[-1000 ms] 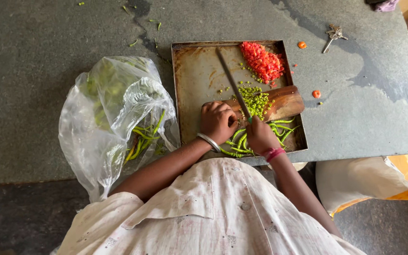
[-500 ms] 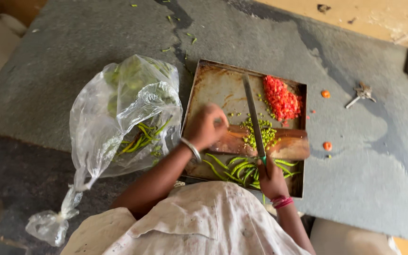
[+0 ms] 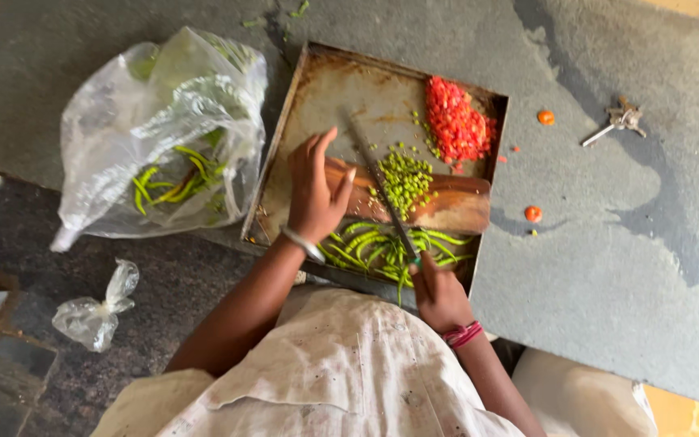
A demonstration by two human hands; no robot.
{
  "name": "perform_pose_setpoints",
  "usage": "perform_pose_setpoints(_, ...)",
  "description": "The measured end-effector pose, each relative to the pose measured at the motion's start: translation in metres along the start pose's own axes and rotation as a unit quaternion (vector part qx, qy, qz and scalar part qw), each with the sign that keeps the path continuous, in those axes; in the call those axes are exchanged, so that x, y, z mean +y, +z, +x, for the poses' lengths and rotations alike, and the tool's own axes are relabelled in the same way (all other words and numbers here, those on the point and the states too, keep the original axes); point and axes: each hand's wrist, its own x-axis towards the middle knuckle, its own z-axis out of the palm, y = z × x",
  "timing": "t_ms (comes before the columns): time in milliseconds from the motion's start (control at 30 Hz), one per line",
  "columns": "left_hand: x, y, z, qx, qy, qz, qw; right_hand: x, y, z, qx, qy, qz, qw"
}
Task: The person chops green chillies on a wooden board using a large knife, occasionally reaching into a plastic bag to retrieve more chillies.
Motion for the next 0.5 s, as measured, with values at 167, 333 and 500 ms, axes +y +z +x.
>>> perform_pose_setpoints(167,0.030,-0.001,-0.057,-0.007,-0.046,-0.003,0.999,0.008,0.006,-0.014,-0.090,0.053,-0.105,0.989)
perform_pose_setpoints(333,0.026,-0.005,-0.068,-0.152,-0.120,-0.060,0.979,0.019,-0.023,0.016,-0.029,0.041,-0.138,0.989)
perform_pose_setpoints(500,0.015,0.005,-0.069,-0.293,-0.092,0.059,0.950,0.022,-0.053,0.032,0.020,-0.018,-0.131,0.991)
